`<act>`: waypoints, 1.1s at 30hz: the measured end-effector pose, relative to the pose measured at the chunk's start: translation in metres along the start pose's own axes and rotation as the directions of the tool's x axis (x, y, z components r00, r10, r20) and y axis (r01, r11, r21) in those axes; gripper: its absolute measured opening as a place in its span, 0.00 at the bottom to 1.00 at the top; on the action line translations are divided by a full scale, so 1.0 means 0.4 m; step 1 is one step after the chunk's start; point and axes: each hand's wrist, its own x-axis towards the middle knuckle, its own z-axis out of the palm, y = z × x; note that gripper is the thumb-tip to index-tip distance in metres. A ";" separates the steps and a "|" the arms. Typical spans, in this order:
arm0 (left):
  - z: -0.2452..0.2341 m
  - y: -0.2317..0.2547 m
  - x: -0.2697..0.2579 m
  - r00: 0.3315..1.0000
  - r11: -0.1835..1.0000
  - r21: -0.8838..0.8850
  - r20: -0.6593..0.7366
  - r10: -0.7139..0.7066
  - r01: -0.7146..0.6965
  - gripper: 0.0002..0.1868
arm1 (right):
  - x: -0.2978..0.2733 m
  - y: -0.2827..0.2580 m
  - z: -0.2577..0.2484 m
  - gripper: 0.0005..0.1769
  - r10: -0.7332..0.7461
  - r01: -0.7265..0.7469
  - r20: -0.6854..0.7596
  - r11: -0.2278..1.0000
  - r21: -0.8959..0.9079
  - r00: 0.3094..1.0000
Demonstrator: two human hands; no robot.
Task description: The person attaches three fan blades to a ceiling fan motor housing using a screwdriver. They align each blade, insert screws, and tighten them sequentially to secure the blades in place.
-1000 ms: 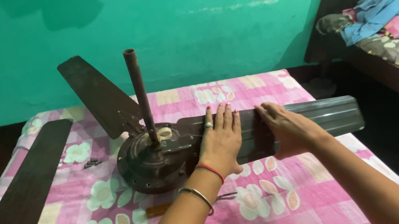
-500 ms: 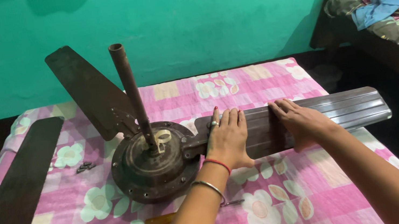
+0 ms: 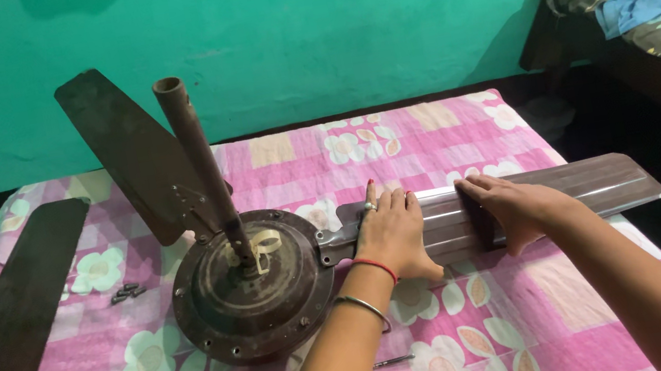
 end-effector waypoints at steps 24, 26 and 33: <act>-0.018 -0.019 -0.066 1.000 0.999 -0.033 0.009 -0.015 0.015 0.75 | -0.014 -0.073 0.022 0.82 -0.065 0.064 -0.024 0.998 -0.025 0.998; -0.045 -0.022 -0.098 0.999 0.999 -0.045 -0.049 -0.008 0.006 0.73 | -0.045 -0.117 -0.006 0.82 -0.033 0.032 0.038 0.999 0.027 0.999; -0.206 -0.048 -0.216 0.899 0.987 0.105 -0.410 0.155 -0.122 0.45 | -0.129 -0.254 -0.098 0.74 -0.355 0.427 -0.354 0.892 0.148 0.865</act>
